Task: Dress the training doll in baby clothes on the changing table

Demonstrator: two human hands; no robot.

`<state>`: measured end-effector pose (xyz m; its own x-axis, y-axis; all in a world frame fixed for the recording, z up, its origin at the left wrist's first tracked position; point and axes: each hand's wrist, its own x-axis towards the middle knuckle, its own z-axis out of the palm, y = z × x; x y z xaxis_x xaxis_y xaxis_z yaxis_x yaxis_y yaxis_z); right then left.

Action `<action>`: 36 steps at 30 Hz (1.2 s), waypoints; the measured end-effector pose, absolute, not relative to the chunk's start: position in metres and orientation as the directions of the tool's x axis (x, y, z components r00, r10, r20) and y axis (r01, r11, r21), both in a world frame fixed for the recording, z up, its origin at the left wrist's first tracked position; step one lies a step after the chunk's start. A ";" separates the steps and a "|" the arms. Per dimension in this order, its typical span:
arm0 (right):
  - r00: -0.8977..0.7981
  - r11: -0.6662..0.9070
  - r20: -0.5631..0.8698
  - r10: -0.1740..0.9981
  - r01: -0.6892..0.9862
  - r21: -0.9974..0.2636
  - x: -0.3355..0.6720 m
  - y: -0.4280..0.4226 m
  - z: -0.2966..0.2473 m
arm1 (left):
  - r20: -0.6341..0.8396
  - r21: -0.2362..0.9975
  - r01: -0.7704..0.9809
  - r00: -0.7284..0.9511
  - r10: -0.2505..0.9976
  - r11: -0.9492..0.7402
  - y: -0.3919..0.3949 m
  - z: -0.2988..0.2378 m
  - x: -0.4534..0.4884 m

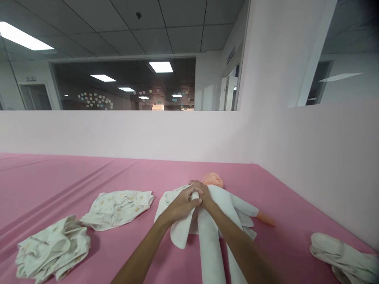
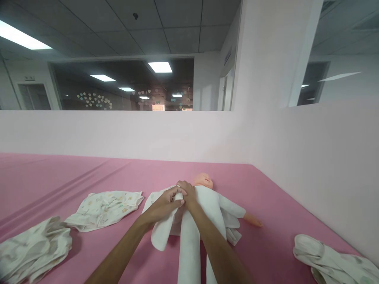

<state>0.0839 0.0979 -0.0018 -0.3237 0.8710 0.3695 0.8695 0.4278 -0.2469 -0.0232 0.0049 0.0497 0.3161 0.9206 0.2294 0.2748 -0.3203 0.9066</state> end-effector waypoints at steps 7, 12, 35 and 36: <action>-0.275 0.338 0.347 0.897 0.932 -0.135 0.117 0.131 0.013 | 0.004 0.783 0.594 0.297 0.955 -0.188 -0.016 0.028 -0.040; -0.293 0.355 0.348 0.890 0.926 -0.129 0.115 0.128 0.008 | 0.003 0.698 0.695 0.242 0.970 -0.176 -0.028 0.006 -0.045; 0.103 -0.016 0.215 0.971 0.928 -0.372 0.283 0.020 -0.077 | -0.064 0.009 0.733 0.679 0.732 -0.680 0.134 0.030 0.175; 0.089 -0.006 0.213 0.973 0.932 -0.363 0.284 0.023 -0.075 | -0.112 -0.008 0.737 0.671 0.733 -0.676 0.140 0.025 0.181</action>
